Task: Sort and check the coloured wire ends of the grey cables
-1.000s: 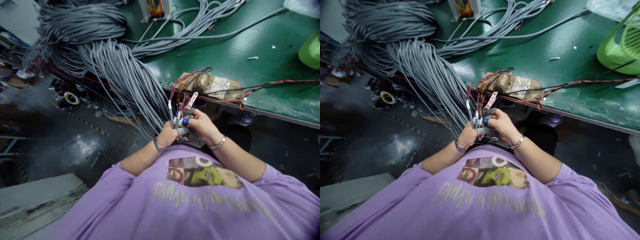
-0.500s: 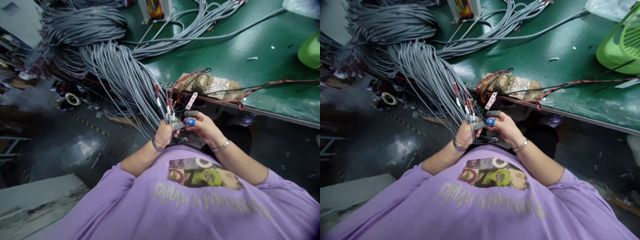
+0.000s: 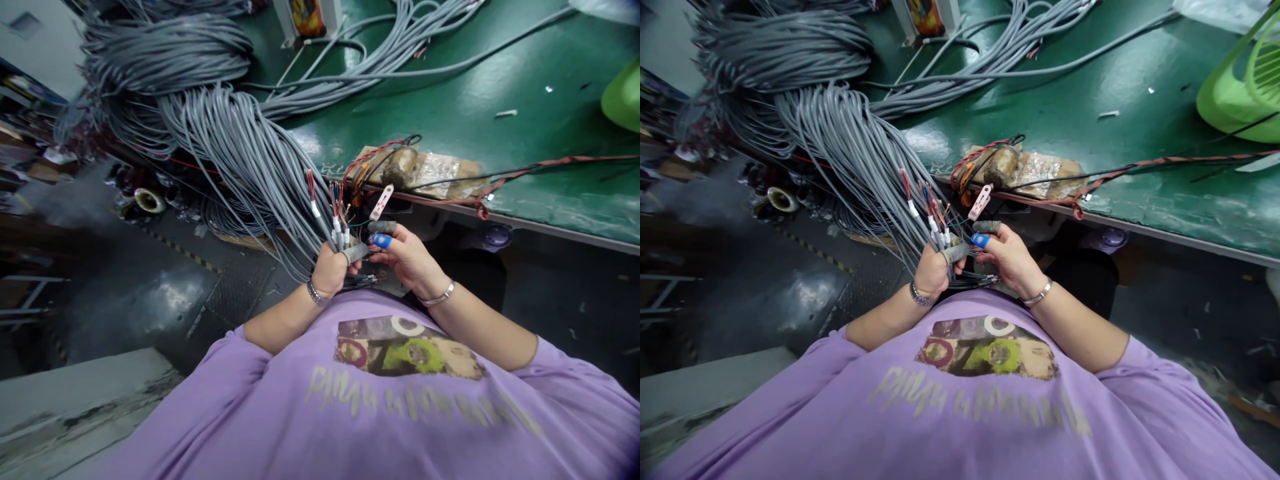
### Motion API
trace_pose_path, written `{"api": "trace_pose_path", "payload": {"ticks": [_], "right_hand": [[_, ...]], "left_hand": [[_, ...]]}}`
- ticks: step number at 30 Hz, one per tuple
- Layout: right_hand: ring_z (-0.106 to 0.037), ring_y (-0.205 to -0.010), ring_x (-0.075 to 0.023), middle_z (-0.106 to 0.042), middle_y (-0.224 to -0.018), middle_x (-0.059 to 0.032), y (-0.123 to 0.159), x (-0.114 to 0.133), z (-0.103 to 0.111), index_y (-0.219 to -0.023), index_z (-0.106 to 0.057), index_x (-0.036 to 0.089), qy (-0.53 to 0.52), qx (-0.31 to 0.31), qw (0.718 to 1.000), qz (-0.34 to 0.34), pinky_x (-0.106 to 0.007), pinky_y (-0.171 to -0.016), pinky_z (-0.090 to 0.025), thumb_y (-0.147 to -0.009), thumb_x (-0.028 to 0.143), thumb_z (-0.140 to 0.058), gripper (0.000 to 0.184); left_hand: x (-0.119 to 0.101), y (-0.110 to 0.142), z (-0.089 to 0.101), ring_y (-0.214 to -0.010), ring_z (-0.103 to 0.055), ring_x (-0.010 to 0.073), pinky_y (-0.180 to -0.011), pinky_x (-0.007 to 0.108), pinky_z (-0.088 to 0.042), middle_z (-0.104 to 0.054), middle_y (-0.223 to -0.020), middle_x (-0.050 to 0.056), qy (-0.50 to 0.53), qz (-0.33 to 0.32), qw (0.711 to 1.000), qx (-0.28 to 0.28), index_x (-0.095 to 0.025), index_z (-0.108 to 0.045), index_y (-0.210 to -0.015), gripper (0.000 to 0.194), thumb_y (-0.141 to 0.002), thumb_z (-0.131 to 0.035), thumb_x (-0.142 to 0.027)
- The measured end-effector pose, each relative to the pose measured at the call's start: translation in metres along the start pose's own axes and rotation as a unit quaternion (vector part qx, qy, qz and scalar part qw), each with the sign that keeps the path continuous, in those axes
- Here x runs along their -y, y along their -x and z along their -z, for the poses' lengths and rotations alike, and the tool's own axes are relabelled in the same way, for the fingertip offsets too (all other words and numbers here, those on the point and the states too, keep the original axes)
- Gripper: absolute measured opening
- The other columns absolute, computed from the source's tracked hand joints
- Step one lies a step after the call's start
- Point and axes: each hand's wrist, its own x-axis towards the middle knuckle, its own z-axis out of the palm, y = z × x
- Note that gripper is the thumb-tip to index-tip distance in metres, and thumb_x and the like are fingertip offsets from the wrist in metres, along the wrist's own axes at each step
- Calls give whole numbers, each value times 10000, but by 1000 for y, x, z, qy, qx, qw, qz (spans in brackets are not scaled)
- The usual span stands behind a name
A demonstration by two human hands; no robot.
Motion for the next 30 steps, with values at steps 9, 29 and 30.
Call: {"api": "trace_pose_path", "payload": {"ticks": [9,29,30], "right_hand": [[-557,-548,-52,-665,-705,50,2,-1,-6,-865,-667,196,-16,-16,1000,8,-170,-496,-475,-478,300,-980,508],[-585,-581,-87,-666,-691,43,1,2,-11,-826,-686,195,-49,-11,998,-24,-213,-534,-468,-558,172,-831,306],[-577,-581,-83,-661,-695,46,1,2,-8,-841,-692,197,-53,-12,998,-29,-206,-530,-467,-559,169,-834,317]], "left_hand": [[0,0,1,-404,-442,54,-408,187,-343,-535,-482,-43,14,0,1000,-7,-169,-559,-582,318,-656,-765,-401],[-9,-3,2,-373,-391,46,-382,190,-294,-480,-433,-39,0,31,998,55,-167,-517,-500,296,-623,-729,-331],[-10,-3,2,-369,-390,46,-379,190,-292,-477,-430,-38,7,31,998,57,-167,-511,-497,302,-619,-733,-332]]}}
